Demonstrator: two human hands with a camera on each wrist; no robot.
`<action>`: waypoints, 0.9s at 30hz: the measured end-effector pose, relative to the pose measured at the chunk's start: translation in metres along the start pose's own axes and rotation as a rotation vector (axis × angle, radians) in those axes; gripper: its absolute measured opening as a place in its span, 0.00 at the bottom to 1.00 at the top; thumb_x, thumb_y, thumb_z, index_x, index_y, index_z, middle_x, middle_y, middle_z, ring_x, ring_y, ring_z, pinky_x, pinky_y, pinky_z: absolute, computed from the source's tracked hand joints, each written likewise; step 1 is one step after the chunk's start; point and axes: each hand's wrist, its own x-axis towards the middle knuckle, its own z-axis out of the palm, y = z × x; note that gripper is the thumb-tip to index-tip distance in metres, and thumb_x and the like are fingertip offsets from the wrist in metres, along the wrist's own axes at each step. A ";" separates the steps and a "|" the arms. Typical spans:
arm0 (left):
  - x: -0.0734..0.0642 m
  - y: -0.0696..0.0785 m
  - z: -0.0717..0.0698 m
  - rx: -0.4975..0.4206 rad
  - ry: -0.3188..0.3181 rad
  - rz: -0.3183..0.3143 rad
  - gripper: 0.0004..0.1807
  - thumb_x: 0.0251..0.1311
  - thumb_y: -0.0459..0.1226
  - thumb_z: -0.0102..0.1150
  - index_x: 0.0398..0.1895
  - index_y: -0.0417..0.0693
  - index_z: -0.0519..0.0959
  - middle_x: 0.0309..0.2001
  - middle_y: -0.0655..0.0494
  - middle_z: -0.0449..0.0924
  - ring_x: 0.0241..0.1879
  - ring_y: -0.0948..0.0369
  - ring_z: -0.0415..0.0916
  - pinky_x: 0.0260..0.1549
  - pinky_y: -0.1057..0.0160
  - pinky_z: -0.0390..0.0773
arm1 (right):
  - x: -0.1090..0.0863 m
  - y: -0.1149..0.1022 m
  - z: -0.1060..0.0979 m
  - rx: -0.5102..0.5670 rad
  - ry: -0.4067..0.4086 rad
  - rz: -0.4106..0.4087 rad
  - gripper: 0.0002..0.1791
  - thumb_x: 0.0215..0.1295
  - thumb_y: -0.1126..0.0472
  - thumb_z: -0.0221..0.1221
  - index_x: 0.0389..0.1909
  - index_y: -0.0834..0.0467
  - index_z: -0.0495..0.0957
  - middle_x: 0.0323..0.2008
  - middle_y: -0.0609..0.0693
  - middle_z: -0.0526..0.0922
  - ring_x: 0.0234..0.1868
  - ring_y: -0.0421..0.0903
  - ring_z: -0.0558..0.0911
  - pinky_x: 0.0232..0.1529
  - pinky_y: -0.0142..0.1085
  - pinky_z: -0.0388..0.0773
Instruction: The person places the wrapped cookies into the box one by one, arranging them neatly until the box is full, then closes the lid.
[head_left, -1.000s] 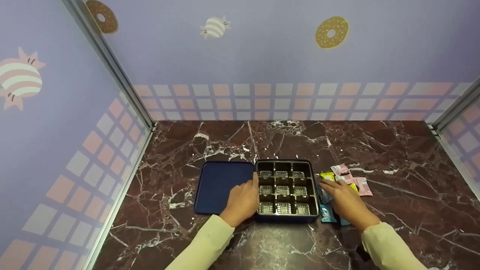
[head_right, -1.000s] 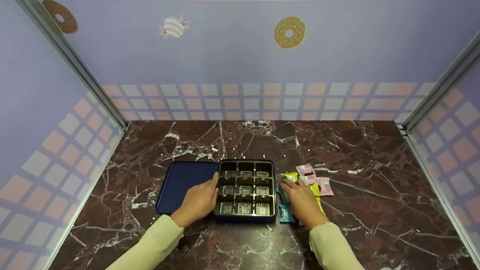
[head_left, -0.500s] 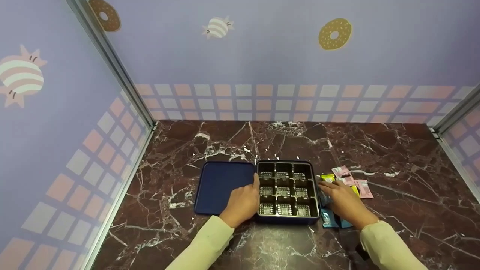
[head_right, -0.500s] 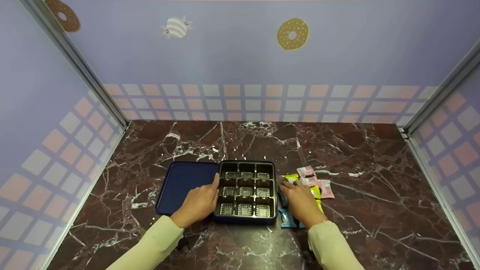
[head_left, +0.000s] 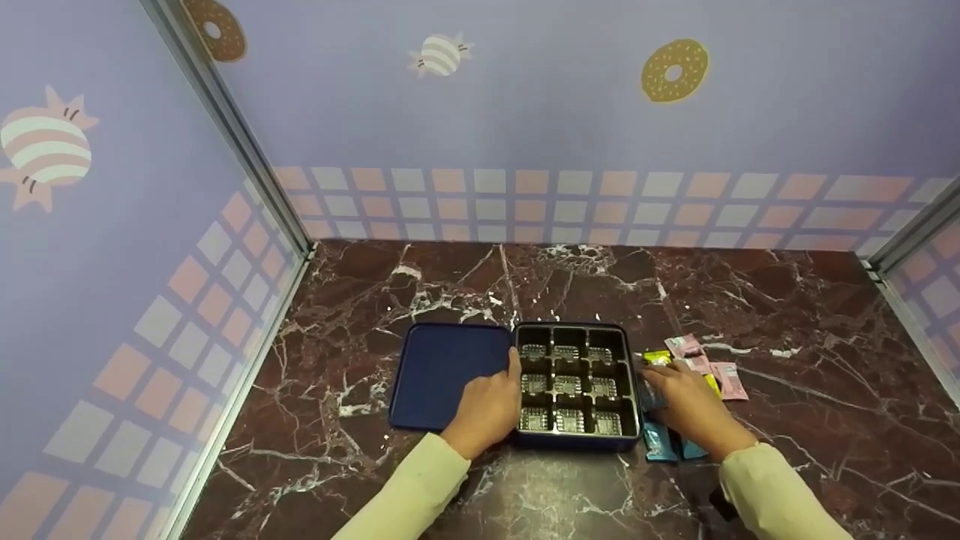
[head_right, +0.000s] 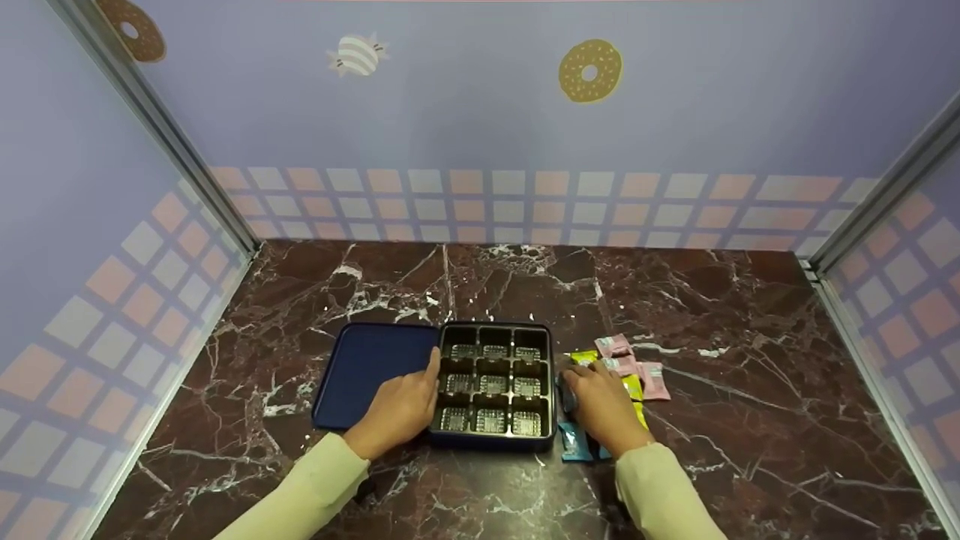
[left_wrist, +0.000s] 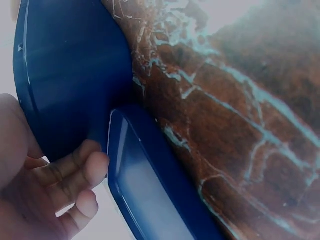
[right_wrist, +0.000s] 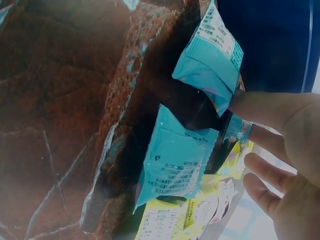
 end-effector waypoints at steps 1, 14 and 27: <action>0.000 0.000 0.000 0.003 0.003 0.000 0.34 0.60 0.38 0.55 0.68 0.32 0.63 0.16 0.56 0.75 0.10 0.61 0.63 0.13 0.59 0.67 | 0.000 0.000 0.000 0.003 0.009 0.001 0.34 0.35 0.69 0.73 0.51 0.64 0.80 0.49 0.59 0.84 0.50 0.60 0.78 0.49 0.54 0.75; 0.000 0.002 -0.001 -0.001 -0.044 -0.018 0.33 0.63 0.38 0.53 0.70 0.33 0.62 0.17 0.56 0.76 0.10 0.61 0.65 0.12 0.61 0.66 | 0.001 0.000 0.000 0.012 0.023 0.049 0.30 0.38 0.67 0.72 0.49 0.65 0.80 0.46 0.59 0.84 0.48 0.59 0.79 0.47 0.54 0.76; -0.001 0.001 0.001 -0.014 -0.003 -0.008 0.34 0.60 0.38 0.56 0.68 0.32 0.63 0.18 0.55 0.77 0.11 0.61 0.67 0.12 0.60 0.68 | 0.001 -0.001 -0.006 0.035 0.026 0.095 0.30 0.42 0.65 0.73 0.51 0.66 0.78 0.47 0.63 0.80 0.50 0.63 0.79 0.50 0.55 0.74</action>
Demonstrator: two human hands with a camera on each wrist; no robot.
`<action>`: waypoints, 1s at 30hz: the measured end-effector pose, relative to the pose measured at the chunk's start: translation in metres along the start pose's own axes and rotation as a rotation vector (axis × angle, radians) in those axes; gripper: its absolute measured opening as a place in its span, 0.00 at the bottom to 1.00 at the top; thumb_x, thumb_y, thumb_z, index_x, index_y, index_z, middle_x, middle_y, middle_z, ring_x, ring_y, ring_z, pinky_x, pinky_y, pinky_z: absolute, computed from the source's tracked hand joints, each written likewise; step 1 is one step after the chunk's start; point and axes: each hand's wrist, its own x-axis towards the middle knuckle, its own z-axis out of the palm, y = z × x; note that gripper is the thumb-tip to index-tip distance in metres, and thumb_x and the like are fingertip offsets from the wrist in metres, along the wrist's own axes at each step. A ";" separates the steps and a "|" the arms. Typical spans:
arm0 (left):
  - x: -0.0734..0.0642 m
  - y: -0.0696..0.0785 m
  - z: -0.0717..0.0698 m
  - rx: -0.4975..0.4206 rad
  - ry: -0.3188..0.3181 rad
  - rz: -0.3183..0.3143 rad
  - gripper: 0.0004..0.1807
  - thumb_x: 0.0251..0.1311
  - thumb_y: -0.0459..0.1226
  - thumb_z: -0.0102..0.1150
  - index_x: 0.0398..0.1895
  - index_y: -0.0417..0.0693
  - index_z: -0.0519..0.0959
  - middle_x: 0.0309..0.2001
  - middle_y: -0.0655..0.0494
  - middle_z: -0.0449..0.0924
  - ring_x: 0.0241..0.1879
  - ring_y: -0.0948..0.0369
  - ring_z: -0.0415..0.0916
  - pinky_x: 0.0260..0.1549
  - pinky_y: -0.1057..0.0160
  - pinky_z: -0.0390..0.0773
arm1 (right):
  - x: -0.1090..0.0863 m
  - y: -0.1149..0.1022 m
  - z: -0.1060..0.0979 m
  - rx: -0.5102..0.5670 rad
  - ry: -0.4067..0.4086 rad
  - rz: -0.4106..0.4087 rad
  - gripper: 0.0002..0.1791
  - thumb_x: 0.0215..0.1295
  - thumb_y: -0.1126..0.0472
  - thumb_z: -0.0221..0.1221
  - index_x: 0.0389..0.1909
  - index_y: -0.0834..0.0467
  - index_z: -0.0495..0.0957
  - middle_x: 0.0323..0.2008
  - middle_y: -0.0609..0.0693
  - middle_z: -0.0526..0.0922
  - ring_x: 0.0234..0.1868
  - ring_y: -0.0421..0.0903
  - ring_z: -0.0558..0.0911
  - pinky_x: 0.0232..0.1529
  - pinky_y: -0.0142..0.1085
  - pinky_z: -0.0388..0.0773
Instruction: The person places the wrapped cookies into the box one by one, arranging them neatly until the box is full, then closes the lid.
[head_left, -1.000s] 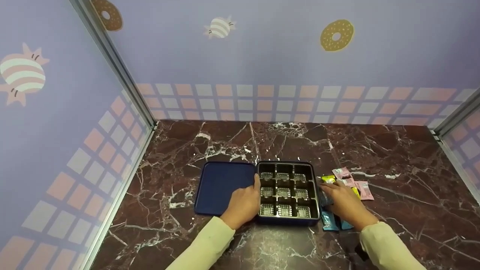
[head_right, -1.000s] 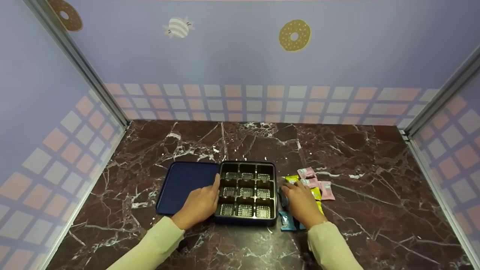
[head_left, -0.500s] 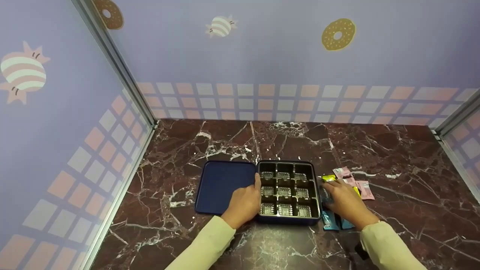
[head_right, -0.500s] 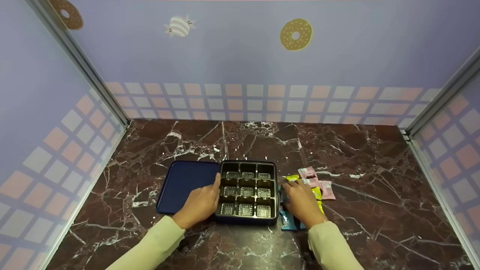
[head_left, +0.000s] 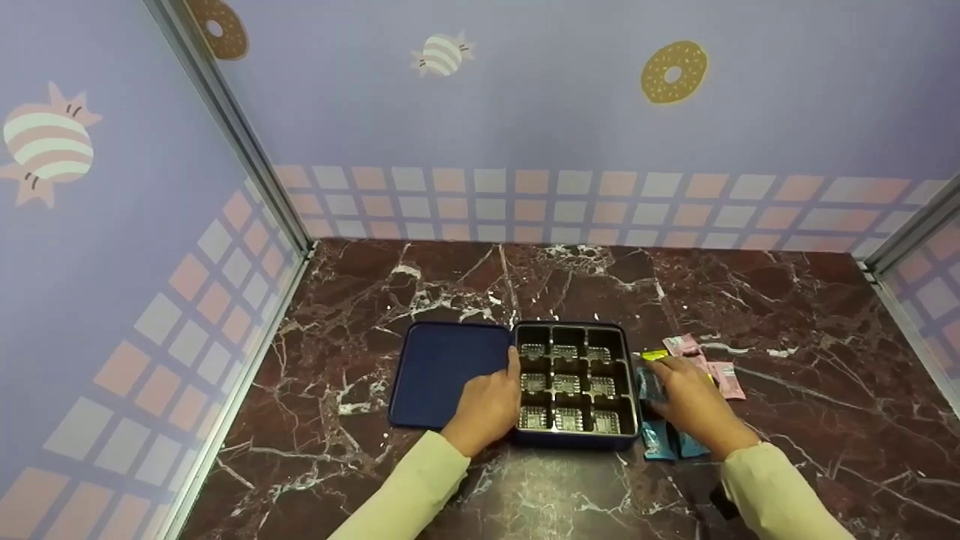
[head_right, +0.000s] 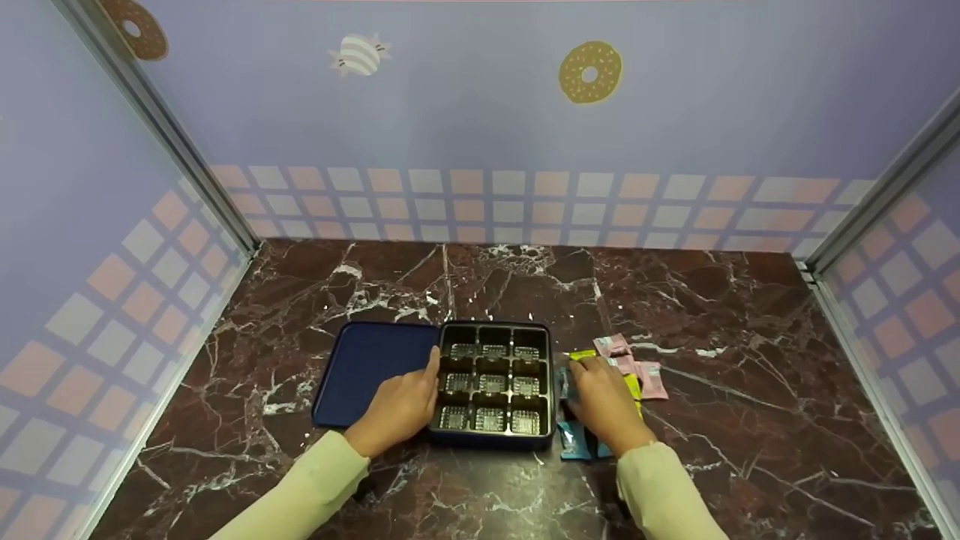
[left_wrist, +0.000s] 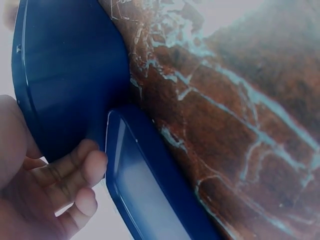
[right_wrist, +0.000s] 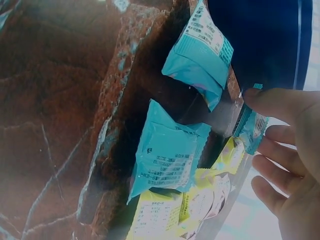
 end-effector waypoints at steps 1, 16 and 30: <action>0.000 0.000 0.000 0.000 0.000 0.001 0.34 0.60 0.38 0.56 0.68 0.32 0.63 0.18 0.55 0.78 0.11 0.61 0.67 0.12 0.60 0.68 | 0.000 0.000 -0.001 0.008 -0.001 0.000 0.30 0.42 0.65 0.73 0.51 0.66 0.78 0.47 0.63 0.80 0.50 0.63 0.79 0.51 0.55 0.74; 0.000 0.000 0.000 0.010 -0.035 0.009 0.33 0.65 0.39 0.53 0.70 0.34 0.61 0.16 0.57 0.73 0.09 0.64 0.57 0.10 0.64 0.57 | 0.000 -0.001 -0.008 0.039 0.023 -0.010 0.28 0.43 0.66 0.72 0.49 0.68 0.79 0.45 0.63 0.80 0.48 0.62 0.80 0.49 0.55 0.75; 0.000 -0.001 0.001 0.004 0.018 0.009 0.33 0.61 0.38 0.55 0.68 0.32 0.64 0.16 0.56 0.75 0.10 0.62 0.63 0.10 0.62 0.62 | -0.001 0.000 -0.015 0.018 0.047 -0.032 0.25 0.44 0.64 0.72 0.46 0.66 0.79 0.42 0.60 0.80 0.44 0.59 0.80 0.46 0.53 0.75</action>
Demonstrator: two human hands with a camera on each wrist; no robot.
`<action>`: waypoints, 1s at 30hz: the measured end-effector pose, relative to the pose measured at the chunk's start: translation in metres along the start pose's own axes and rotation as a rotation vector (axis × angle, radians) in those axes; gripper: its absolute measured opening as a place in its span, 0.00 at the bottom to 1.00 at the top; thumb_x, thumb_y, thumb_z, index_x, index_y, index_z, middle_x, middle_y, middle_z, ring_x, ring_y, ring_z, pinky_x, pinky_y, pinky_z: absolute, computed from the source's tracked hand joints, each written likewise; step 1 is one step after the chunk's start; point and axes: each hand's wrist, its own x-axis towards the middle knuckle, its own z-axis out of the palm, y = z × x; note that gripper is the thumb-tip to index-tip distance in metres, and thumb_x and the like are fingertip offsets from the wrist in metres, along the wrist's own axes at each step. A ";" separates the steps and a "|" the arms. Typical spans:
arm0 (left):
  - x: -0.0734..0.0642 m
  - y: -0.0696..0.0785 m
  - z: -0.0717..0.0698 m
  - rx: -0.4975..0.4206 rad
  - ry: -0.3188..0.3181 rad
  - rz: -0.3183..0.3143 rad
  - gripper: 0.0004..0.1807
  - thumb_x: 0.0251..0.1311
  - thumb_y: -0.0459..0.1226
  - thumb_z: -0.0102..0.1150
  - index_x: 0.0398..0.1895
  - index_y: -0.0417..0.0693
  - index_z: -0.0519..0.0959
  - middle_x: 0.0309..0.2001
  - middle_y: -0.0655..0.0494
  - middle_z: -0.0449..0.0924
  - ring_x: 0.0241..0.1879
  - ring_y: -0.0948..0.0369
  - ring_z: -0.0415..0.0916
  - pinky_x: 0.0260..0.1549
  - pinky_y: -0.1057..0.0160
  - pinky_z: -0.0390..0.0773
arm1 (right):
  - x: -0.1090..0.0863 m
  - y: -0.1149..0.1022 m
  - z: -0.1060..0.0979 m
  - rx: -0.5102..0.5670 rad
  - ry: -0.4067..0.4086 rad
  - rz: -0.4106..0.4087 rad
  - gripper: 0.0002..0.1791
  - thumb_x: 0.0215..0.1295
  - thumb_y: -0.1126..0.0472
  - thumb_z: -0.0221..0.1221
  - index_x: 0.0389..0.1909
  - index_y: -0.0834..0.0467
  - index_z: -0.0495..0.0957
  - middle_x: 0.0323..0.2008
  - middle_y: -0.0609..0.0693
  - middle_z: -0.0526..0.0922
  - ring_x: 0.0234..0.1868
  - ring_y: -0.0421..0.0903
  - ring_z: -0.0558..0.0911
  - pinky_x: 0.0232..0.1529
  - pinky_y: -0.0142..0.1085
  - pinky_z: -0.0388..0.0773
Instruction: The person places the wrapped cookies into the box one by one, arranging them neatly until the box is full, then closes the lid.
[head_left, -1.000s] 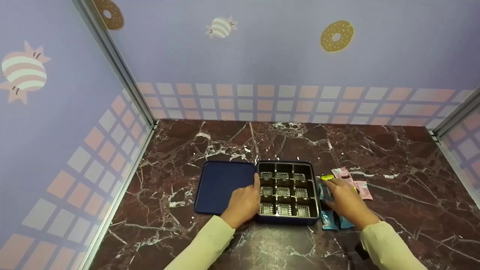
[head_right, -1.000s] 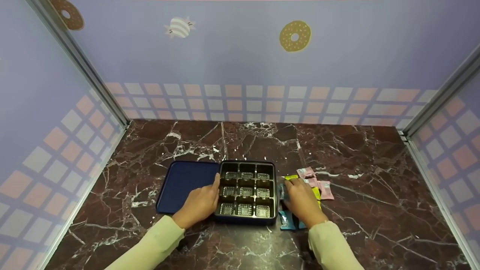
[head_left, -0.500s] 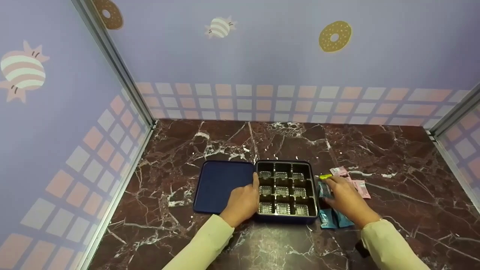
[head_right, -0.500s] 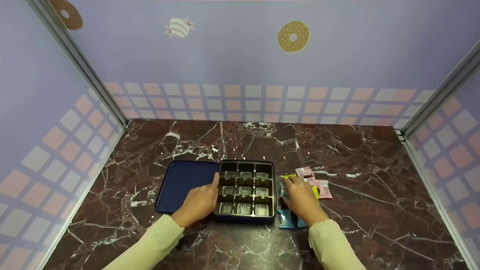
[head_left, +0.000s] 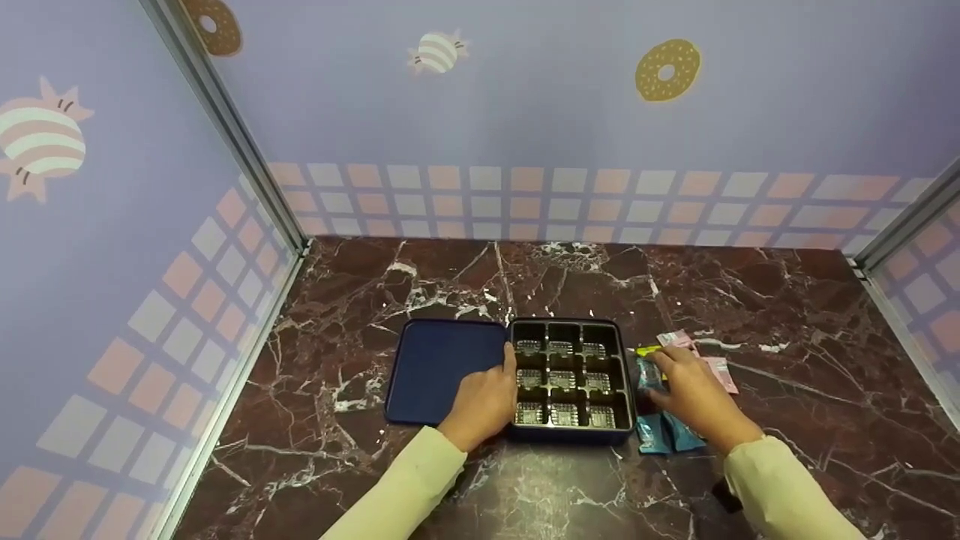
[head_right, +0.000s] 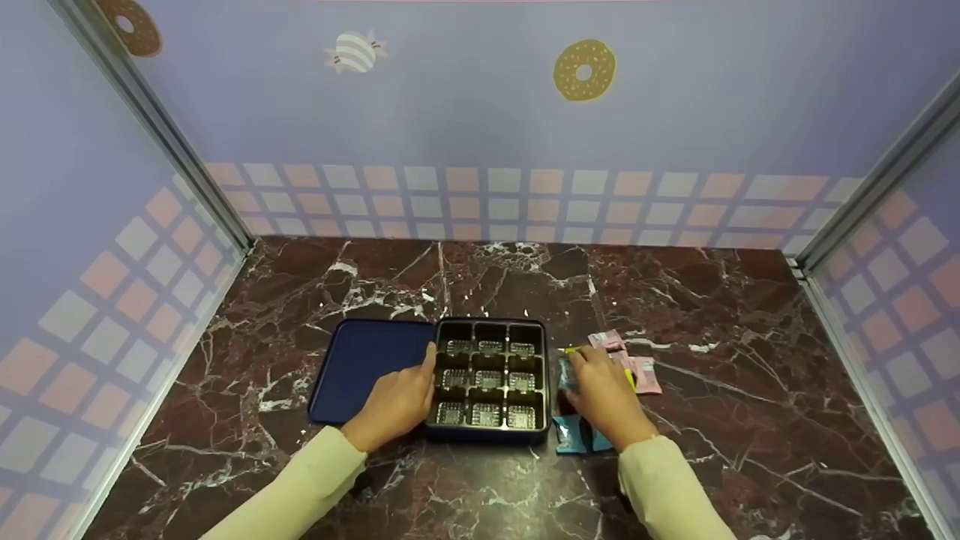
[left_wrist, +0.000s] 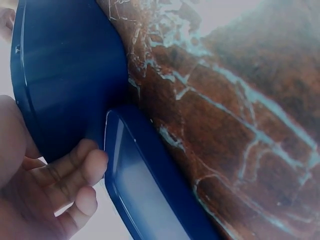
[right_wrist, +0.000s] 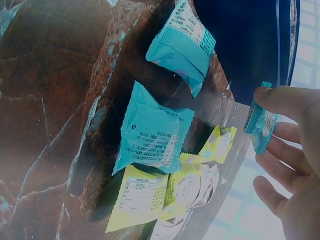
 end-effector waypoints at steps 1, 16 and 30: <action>0.000 0.000 0.000 -0.001 0.008 0.001 0.33 0.61 0.38 0.55 0.68 0.32 0.64 0.16 0.56 0.75 0.10 0.62 0.64 0.11 0.62 0.63 | 0.000 0.000 0.000 -0.003 0.001 -0.001 0.24 0.44 0.64 0.72 0.45 0.65 0.79 0.42 0.60 0.80 0.44 0.58 0.80 0.46 0.53 0.75; -0.001 0.000 0.000 0.017 0.016 0.018 0.31 0.63 0.37 0.52 0.67 0.31 0.64 0.16 0.55 0.75 0.08 0.61 0.64 0.09 0.62 0.62 | 0.000 -0.008 -0.010 -0.008 -0.032 0.045 0.24 0.52 0.58 0.69 0.48 0.67 0.78 0.46 0.62 0.79 0.47 0.61 0.79 0.49 0.55 0.75; -0.001 0.000 0.001 0.004 0.057 0.016 0.31 0.61 0.38 0.54 0.66 0.30 0.66 0.17 0.54 0.78 0.10 0.60 0.68 0.12 0.58 0.69 | 0.005 -0.012 -0.012 0.007 0.004 0.008 0.24 0.52 0.58 0.70 0.49 0.65 0.79 0.47 0.62 0.80 0.49 0.61 0.79 0.51 0.55 0.73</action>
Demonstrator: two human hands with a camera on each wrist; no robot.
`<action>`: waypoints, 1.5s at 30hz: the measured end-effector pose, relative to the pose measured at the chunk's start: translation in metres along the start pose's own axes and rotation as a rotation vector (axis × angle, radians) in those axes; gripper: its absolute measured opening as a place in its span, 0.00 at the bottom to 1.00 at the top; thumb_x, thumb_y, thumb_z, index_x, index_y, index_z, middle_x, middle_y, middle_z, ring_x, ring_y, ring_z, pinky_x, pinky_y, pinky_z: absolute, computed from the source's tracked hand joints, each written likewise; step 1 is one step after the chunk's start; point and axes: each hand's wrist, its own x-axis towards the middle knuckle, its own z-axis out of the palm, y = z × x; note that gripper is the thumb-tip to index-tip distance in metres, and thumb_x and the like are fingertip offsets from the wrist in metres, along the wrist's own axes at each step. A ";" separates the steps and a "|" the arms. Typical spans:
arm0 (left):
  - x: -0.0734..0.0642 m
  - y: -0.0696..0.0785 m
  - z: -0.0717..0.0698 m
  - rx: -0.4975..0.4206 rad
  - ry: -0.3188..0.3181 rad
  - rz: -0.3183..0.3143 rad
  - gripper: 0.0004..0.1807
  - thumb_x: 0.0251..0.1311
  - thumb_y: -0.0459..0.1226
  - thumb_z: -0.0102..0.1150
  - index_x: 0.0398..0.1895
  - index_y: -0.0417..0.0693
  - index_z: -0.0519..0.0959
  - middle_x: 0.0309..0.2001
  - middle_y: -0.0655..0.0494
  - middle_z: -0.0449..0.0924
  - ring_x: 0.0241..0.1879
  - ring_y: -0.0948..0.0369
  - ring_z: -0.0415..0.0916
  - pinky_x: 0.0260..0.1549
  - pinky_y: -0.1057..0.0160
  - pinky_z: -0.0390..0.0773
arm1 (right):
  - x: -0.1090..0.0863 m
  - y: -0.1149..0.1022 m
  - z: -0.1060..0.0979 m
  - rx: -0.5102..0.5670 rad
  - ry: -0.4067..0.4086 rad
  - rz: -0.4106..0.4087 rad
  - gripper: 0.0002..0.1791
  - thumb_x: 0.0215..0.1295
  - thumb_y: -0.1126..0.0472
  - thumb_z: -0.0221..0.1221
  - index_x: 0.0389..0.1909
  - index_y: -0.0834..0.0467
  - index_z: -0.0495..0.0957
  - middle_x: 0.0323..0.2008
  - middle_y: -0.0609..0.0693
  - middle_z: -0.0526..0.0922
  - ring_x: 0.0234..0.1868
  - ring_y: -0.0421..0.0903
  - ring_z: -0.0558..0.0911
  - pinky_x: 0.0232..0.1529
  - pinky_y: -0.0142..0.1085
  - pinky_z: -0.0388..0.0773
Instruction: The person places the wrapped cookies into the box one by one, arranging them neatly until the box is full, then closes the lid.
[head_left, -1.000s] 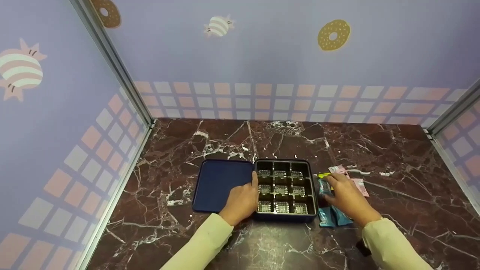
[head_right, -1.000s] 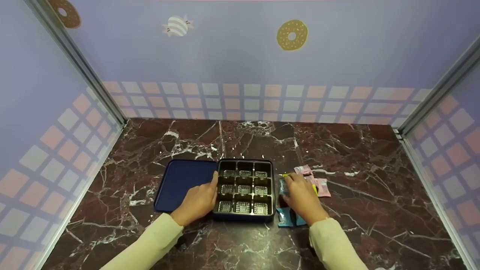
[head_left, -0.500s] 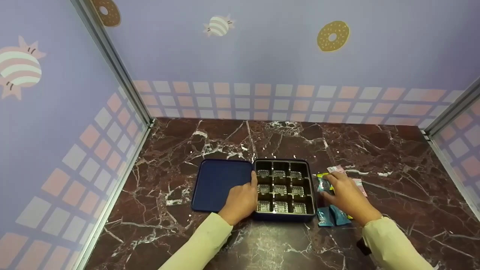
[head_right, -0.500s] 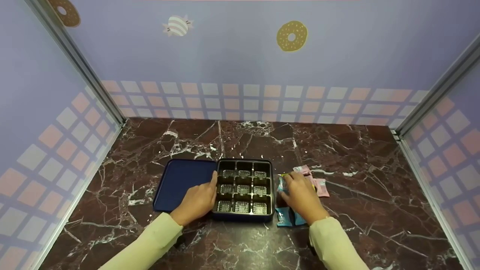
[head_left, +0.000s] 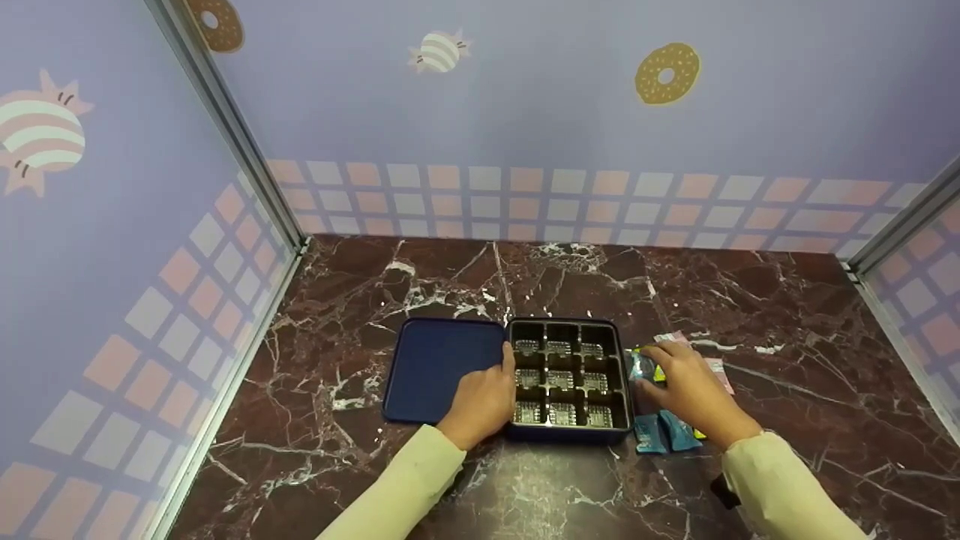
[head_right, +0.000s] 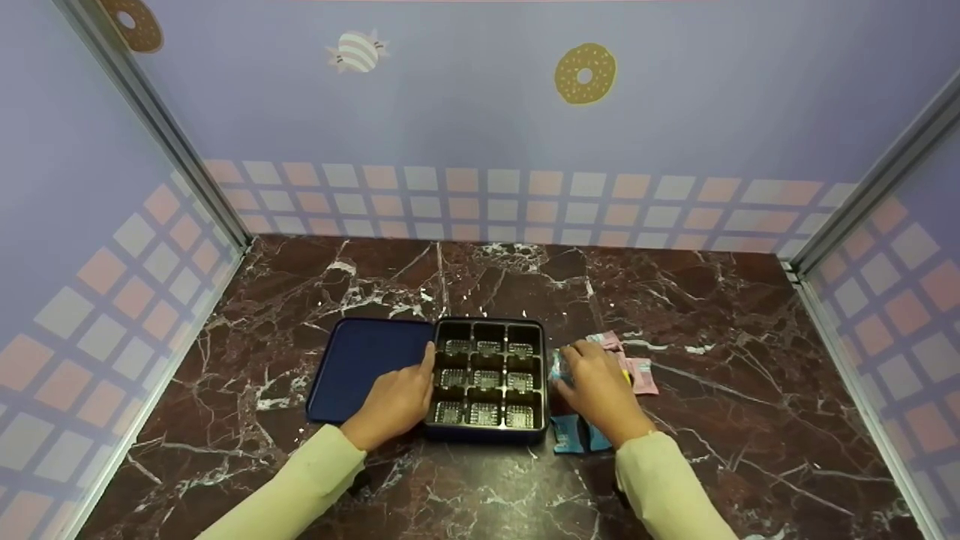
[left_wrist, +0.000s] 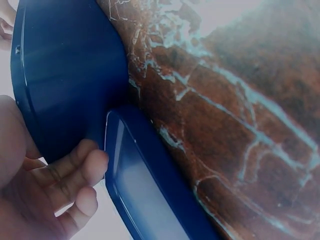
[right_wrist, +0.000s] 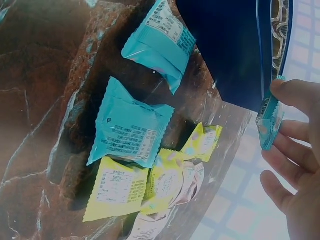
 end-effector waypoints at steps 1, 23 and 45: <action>0.000 0.000 0.000 0.000 0.003 0.001 0.31 0.61 0.38 0.55 0.66 0.30 0.66 0.17 0.54 0.78 0.10 0.60 0.67 0.12 0.59 0.69 | 0.000 0.000 0.000 0.001 -0.002 -0.001 0.24 0.52 0.58 0.70 0.49 0.65 0.79 0.47 0.61 0.80 0.49 0.61 0.79 0.52 0.55 0.73; 0.000 0.000 -0.001 0.007 -0.064 -0.004 0.34 0.62 0.39 0.54 0.68 0.31 0.63 0.19 0.54 0.78 0.10 0.60 0.66 0.12 0.59 0.67 | 0.010 -0.011 0.005 -0.005 0.036 -0.053 0.24 0.49 0.57 0.72 0.46 0.63 0.81 0.44 0.57 0.81 0.47 0.57 0.81 0.51 0.52 0.75; 0.000 0.000 -0.001 -0.001 -0.043 0.003 0.33 0.61 0.39 0.55 0.68 0.31 0.64 0.17 0.55 0.76 0.10 0.62 0.64 0.11 0.62 0.64 | 0.016 -0.024 0.013 -0.004 0.021 -0.096 0.25 0.48 0.58 0.73 0.47 0.63 0.80 0.44 0.55 0.82 0.46 0.55 0.79 0.50 0.49 0.76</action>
